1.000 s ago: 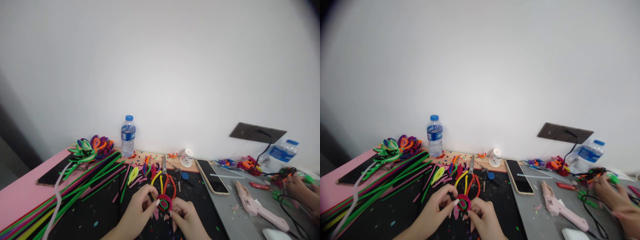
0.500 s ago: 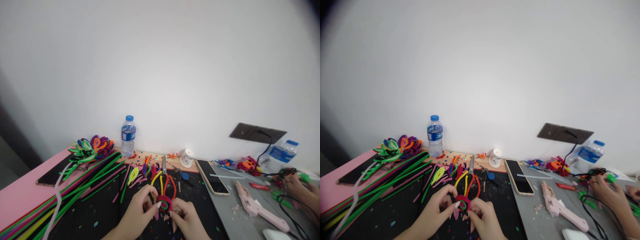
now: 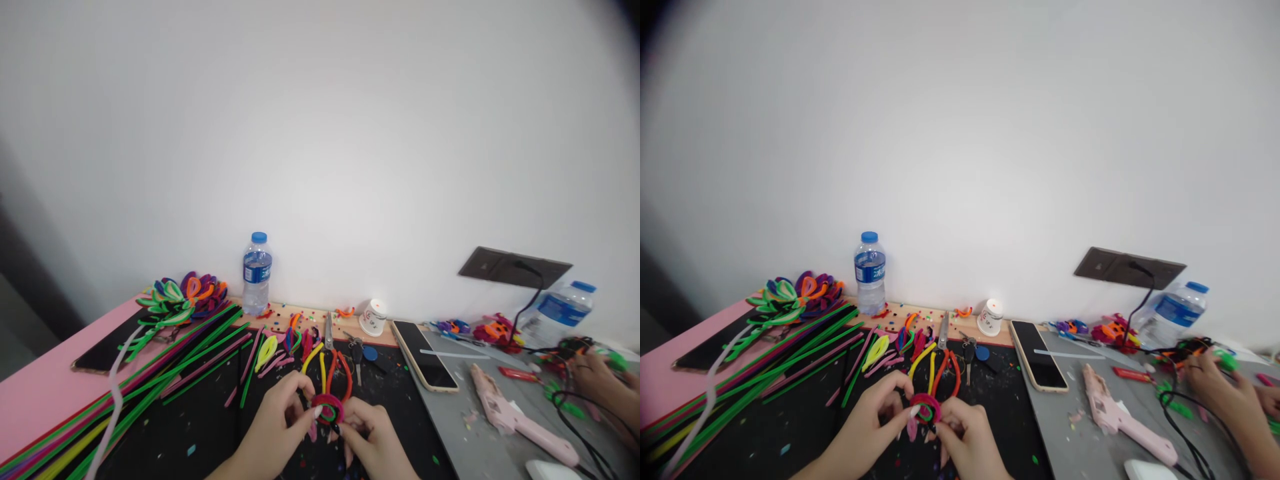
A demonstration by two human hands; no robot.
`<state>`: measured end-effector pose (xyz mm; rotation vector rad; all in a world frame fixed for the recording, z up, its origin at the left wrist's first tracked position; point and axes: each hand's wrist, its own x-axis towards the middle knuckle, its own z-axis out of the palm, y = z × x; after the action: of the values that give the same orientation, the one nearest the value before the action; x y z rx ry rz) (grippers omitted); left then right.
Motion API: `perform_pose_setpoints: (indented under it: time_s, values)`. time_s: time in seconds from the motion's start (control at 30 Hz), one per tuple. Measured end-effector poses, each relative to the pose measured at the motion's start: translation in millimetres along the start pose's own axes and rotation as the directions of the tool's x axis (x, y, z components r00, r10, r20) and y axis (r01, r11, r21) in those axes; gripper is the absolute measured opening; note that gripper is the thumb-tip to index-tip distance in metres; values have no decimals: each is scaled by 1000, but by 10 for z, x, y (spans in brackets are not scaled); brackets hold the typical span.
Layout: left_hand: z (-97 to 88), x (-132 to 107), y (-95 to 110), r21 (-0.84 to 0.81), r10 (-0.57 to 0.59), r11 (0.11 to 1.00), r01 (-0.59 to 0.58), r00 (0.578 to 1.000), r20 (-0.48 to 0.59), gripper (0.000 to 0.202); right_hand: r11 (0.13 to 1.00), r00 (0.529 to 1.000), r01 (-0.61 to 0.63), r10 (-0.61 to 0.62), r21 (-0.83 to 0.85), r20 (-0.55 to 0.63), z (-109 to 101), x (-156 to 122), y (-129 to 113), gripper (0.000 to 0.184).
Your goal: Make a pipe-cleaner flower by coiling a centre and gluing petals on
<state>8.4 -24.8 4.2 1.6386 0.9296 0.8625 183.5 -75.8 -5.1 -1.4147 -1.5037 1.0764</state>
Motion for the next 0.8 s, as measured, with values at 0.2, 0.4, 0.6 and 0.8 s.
perform_pose_setpoints:
  time_s: [0.2,0.4,0.6,0.8]
  values:
    - [2,-7,15,-15,-4,1000,5,1000,15,8,1000,1000,6,-6,18,9,-1,11,25,29]
    - [3,-13,9,-9,-13,1000,13,1000,12,8,1000,1000,-5,5,16,0,-5,4,25,30]
    - [-3,3,15,1,-12,1000,12,1000,10,8,1000,1000,7,-7,-9,2,0,2,24,31]
    - [-2,-3,8,14,-14,1000,14,1000,8,8,1000,1000,6,-6,10,5,-1,16,24,29]
